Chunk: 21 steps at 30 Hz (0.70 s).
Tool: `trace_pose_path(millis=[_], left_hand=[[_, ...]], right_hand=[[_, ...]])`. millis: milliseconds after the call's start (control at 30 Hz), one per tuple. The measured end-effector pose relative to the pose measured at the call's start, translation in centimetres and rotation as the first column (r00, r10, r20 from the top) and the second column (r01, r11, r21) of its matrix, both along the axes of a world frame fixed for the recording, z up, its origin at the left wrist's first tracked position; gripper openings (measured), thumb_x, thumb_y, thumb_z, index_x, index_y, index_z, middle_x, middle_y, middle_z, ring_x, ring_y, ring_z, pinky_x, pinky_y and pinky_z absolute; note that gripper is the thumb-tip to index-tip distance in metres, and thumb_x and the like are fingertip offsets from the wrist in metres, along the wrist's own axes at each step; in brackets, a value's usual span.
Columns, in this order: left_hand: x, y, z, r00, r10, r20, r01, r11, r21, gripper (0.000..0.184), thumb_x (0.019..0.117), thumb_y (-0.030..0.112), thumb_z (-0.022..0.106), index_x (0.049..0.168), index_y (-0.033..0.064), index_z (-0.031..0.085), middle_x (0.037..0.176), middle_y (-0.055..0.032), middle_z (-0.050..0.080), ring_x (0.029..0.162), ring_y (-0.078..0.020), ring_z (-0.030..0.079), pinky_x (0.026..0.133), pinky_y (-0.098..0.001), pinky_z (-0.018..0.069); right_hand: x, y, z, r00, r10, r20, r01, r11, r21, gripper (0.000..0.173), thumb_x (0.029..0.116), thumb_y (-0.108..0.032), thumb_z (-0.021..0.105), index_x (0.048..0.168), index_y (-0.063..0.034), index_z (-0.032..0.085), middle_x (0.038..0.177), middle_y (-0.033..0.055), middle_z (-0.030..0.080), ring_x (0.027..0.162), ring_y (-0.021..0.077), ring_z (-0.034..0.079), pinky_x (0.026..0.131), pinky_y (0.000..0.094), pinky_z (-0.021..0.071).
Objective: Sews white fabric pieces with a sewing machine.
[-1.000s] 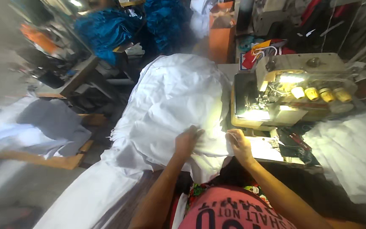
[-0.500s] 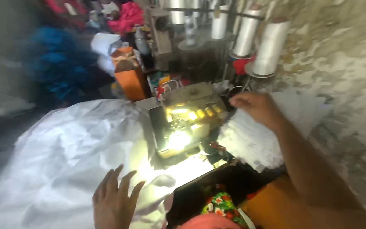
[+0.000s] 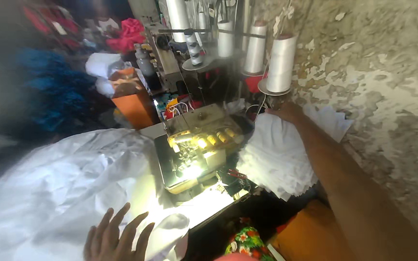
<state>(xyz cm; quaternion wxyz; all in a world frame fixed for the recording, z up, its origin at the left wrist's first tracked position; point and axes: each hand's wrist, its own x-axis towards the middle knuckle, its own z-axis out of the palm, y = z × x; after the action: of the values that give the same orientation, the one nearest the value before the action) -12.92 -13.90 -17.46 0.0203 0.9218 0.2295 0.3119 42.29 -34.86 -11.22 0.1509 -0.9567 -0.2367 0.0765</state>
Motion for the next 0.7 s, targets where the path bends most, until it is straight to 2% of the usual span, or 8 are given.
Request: trace_pose_path(millis=[67, 167, 267, 333, 433, 567, 633, 700], left_hand=[[-0.3, 0.0, 0.1, 1.000, 0.005, -0.010, -0.005, 1.000, -0.015, 0.037, 0.1015, 0.041, 0.060, 0.110, 0.0068, 0.072, 0.136, -0.0317, 0.058, 0.138, -0.0544, 0.043, 0.114, -0.0653, 0.0258], [-0.6, 0.1, 0.4, 0.999, -0.006, -0.035, 0.005, 0.999, -0.047, 0.035, 0.1007, 0.037, 0.062, 0.112, 0.0058, 0.072, 0.137, -0.0335, 0.057, 0.139, -0.0566, 0.041, 0.115, -0.0672, 0.0242], [-0.5, 0.3, 0.4, 0.999, -0.019, -0.033, 0.017, 0.999, -0.045, 0.031, 0.1005, 0.036, 0.063, 0.111, 0.0077, 0.072, 0.137, -0.0325, 0.057, 0.140, -0.0532, 0.041, 0.116, -0.0651, 0.0236], [-0.1, 0.3, 0.3, 0.999, -0.033, -0.020, 0.032, 0.998, -0.051, 0.031, 0.1003, 0.035, 0.064, 0.111, 0.0074, 0.072, 0.136, -0.0325, 0.057, 0.140, -0.0524, 0.041, 0.117, -0.0633, 0.0237], [0.5, 0.0, 0.2, 0.998, -0.064, -0.023, 0.062, 0.995, -0.072, 0.032, 0.1011, 0.036, 0.062, 0.110, 0.0069, 0.072, 0.136, -0.0331, 0.058, 0.140, -0.0539, 0.041, 0.117, -0.0644, 0.0233], [0.5, 0.0, 0.0, 0.997, -0.072, -0.036, 0.069, 0.995, -0.072, 0.031, 0.1014, 0.035, 0.062, 0.109, 0.0079, 0.073, 0.136, -0.0313, 0.058, 0.140, -0.0532, 0.041, 0.116, -0.0653, 0.0224], [0.2, 0.0, 0.1, 0.997, -0.063, -0.036, 0.060, 0.995, -0.077, 0.030, 0.1010, 0.035, 0.062, 0.108, 0.0075, 0.073, 0.136, -0.0315, 0.058, 0.139, -0.0538, 0.041, 0.116, -0.0661, 0.0224], [-0.1, 0.2, 0.2, 0.997, -0.068, -0.027, 0.065, 0.994, -0.092, 0.029, 0.1010, 0.034, 0.063, 0.107, 0.0072, 0.073, 0.136, -0.0317, 0.058, 0.140, -0.0539, 0.040, 0.117, -0.0660, 0.0215]], right_hand=[[0.6, -0.3, -0.1, 1.000, -0.012, 0.026, 0.012, 1.000, 0.004, 0.073, 0.0955, -0.064, 0.059, 0.126, 0.0015, 0.068, 0.128, 0.0320, 0.063, 0.126, 0.0508, 0.055, 0.105, 0.0703, 0.0382], [1.5, -0.6, 0.3, 0.973, 0.136, 0.185, -0.155, 0.984, 0.092, 0.045, 0.0970, -0.038, 0.070, 0.121, 0.0003, 0.071, 0.124, 0.0315, 0.064, 0.122, 0.0510, 0.058, 0.102, 0.0705, 0.0416], [0.8, -0.4, 1.5, 0.939, 0.243, 0.243, -0.244, 0.969, -0.025, 0.041, 0.1041, -0.032, 0.060, 0.125, 0.0032, 0.066, 0.129, 0.0298, 0.062, 0.125, 0.0485, 0.057, 0.105, 0.0667, 0.0413], [-0.1, -0.4, 1.9, 0.896, 0.281, 0.343, -0.265, 0.960, -0.094, 0.042, 0.1074, -0.030, 0.053, 0.120, 0.0079, 0.065, 0.127, 0.0309, 0.062, 0.123, 0.0495, 0.058, 0.102, 0.0660, 0.0433], [-0.6, -0.7, 0.5, 0.831, 0.294, 0.472, -0.276, 0.955, -0.109, 0.047, 0.1098, -0.030, 0.046, 0.119, 0.0118, 0.064, 0.125, 0.0330, 0.062, 0.120, 0.0515, 0.059, 0.100, 0.0664, 0.0430], [-0.1, -1.0, -1.3, 0.717, 0.387, 0.580, -0.357, 0.918, -0.171, 0.035, 0.1087, -0.022, 0.048, 0.115, 0.0043, 0.071, 0.122, 0.0274, 0.065, 0.119, 0.0475, 0.060, 0.096, 0.0621, 0.0476], [-0.1, -0.8, -1.2, 0.705, 0.373, 0.603, -0.396, 0.913, -0.102, 0.028, 0.1054, -0.016, 0.054, 0.110, 0.0032, 0.073, 0.120, 0.0265, 0.066, 0.120, 0.0471, 0.059, 0.096, 0.0609, 0.0481], [-0.6, -0.2, 0.6, 0.832, 0.275, 0.481, -0.381, 0.915, 0.136, 0.029, 0.1034, -0.018, 0.059, 0.110, 0.0062, 0.073, 0.120, 0.0265, 0.067, 0.119, 0.0442, 0.061, 0.100, 0.0602, 0.0471]])
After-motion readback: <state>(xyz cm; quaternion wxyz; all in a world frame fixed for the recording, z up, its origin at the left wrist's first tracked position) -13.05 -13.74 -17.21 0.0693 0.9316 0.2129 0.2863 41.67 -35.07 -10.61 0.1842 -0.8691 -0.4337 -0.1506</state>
